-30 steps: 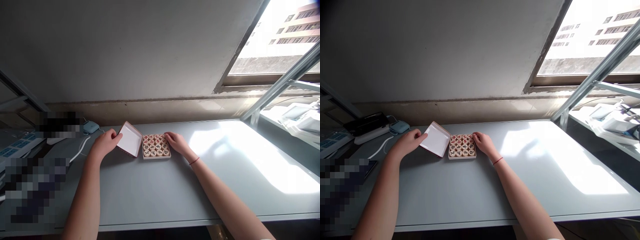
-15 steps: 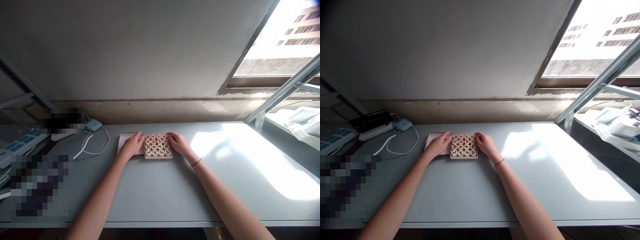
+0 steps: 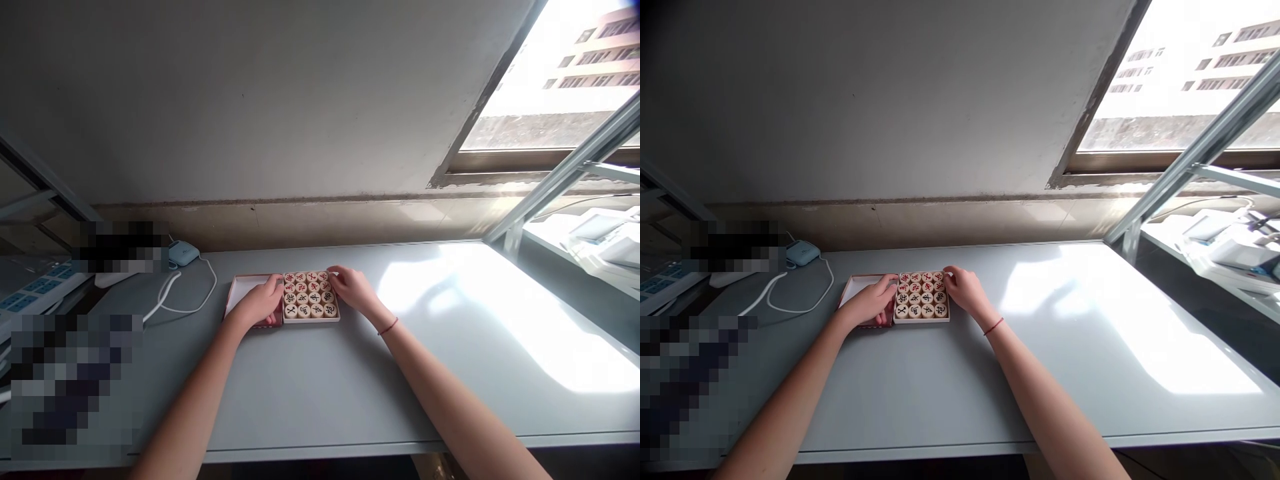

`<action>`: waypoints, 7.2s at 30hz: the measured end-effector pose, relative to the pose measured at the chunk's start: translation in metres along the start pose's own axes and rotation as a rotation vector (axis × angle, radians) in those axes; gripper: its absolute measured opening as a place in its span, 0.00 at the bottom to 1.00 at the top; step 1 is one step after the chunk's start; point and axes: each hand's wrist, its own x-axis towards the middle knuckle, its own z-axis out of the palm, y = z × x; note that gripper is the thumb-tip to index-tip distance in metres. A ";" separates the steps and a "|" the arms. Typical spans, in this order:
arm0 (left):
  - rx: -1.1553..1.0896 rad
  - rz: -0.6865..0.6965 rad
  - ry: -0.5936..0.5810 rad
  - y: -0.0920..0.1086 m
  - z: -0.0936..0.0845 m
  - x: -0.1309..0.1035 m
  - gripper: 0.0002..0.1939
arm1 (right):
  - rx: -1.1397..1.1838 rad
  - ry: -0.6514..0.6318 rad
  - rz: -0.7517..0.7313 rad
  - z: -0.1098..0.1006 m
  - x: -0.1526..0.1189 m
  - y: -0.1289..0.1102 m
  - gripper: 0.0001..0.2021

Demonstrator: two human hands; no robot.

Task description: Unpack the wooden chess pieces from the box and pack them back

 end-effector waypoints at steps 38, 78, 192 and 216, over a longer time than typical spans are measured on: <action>-0.535 0.314 0.363 0.029 0.023 0.001 0.15 | 0.085 0.267 -0.589 0.005 -0.021 -0.036 0.09; 0.315 0.097 0.579 0.018 0.035 0.014 0.08 | -0.123 0.409 -0.081 0.013 0.017 0.051 0.09; -0.991 0.270 0.512 0.028 0.038 0.010 0.15 | -0.085 0.649 -0.231 -0.002 0.009 0.029 0.06; -0.736 0.321 0.202 0.026 0.035 0.009 0.24 | 0.228 0.254 -0.578 0.008 -0.020 -0.031 0.08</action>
